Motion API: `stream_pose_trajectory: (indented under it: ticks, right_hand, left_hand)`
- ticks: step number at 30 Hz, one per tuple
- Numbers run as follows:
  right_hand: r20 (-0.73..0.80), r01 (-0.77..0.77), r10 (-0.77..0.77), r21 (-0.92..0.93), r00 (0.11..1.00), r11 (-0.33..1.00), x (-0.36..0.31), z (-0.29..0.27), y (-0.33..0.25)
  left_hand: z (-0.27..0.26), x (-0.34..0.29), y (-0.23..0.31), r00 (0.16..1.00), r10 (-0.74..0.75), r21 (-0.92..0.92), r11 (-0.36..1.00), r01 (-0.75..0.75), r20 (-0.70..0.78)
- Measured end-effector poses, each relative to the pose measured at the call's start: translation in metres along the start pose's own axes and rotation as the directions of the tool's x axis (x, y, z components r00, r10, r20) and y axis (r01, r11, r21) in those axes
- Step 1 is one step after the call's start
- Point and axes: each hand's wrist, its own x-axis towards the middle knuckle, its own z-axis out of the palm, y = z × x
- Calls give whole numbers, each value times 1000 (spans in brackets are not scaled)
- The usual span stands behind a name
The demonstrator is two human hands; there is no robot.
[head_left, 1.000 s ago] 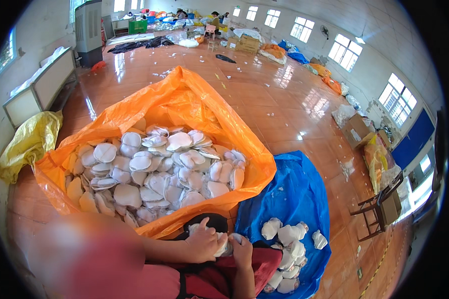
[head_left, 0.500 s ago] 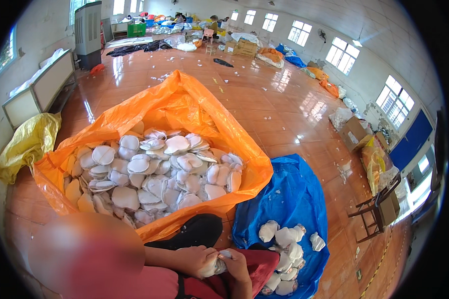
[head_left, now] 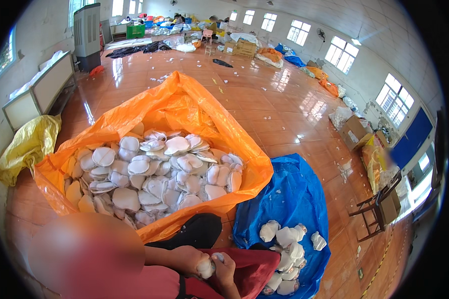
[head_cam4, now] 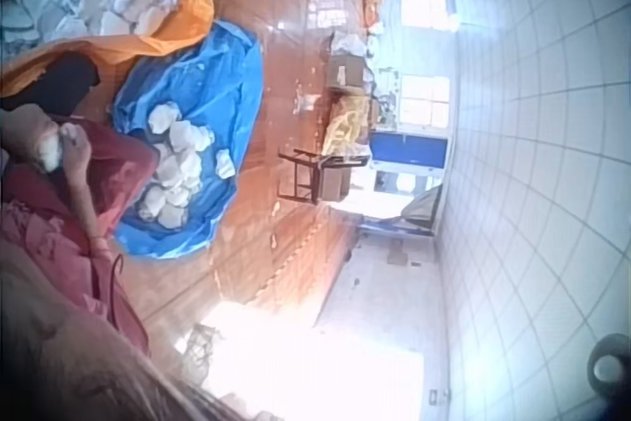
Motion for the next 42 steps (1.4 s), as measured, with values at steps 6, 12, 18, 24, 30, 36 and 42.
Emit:
stream_pose_trajectory:
  ticks: [6,12,18,24,30,36,42]
  right_hand:
    - [-128,9,1,81,992,997,-5,10,-6]
    - [-116,-64,106,316,988,947,-1,10,17]
    - [-128,-33,91,396,988,918,8,-4,28]
    - [-96,-16,53,347,994,938,12,-13,39]
    - [51,-8,-8,303,999,953,17,-14,32]
    - [10,-29,29,96,1000,995,17,-6,18]
    - [92,16,3,-211,996,977,21,-9,-17]
  left_hand:
    - [14,4,-14,997,-28,-102,995,21,-65]
    - [11,8,-12,999,2,19,1000,-1,-45]
    - [1,9,-13,966,-129,-249,966,71,-225]
    - [-8,12,-12,926,123,137,988,-78,-358]
    - [-17,15,5,988,-153,119,981,156,-29]
    - [-2,19,-10,964,-263,-227,938,263,32]
    - [8,17,-8,958,-270,-503,844,185,-101]
